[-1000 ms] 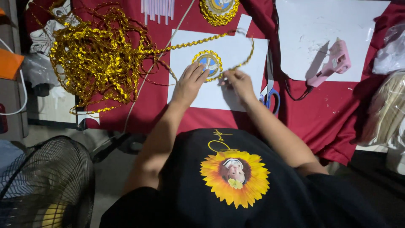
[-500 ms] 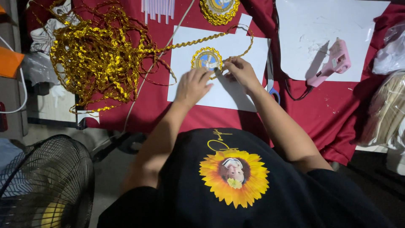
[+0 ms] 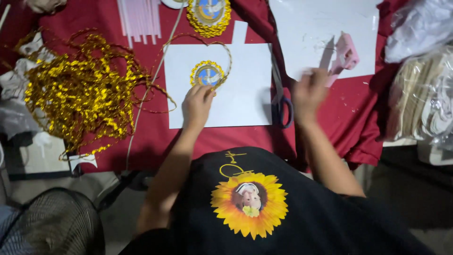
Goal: Assembling decorative badges by gluing gold tinsel trim around printed circular logos using a glue gun.
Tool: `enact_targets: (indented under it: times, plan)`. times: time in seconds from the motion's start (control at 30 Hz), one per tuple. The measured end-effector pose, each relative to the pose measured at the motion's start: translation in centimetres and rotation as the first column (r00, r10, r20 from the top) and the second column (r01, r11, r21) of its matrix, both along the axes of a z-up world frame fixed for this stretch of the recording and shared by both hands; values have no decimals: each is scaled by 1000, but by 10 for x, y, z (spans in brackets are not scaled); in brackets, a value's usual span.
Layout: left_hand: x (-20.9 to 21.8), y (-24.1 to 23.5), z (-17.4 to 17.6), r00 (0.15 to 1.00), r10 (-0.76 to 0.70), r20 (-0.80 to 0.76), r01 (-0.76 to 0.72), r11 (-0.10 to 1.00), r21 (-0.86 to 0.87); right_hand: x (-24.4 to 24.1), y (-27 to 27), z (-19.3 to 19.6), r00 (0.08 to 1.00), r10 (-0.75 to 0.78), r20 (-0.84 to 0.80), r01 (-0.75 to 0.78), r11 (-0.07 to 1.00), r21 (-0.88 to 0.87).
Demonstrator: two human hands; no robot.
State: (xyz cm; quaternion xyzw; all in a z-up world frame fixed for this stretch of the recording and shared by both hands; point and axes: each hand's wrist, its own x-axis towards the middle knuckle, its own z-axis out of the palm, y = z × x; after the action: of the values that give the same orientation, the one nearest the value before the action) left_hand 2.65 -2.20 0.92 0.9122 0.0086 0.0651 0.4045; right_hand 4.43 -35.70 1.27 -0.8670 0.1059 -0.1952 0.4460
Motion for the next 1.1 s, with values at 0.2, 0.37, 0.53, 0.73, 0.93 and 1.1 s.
enact_targets:
  times: [0.2,0.37,0.53,0.73,0.93,1.1]
  plan:
    - [0,3,7,998,-56,17,57,998,-32,17,-83,20,960,-57,274,175,884,-432]
    - [-1,12,-8,994,-109,-31,107,993,-42,54,-152,-76,993,-83,-82,104,949,297]
    - [1,16,-10,989,-140,-53,137,989,-62,70,-166,-38,988,-139,-68,140,613,778]
    - [2,14,-5,989,-125,-73,123,992,-36,104,-202,-23,951,-103,-291,264,761,592]
    - [0,14,-6,986,-131,-101,123,989,-78,134,-228,-72,965,-131,-228,97,984,-152]
    - [2,16,-2,990,-117,-75,117,993,-2,94,-203,-42,943,-329,-41,123,232,965]
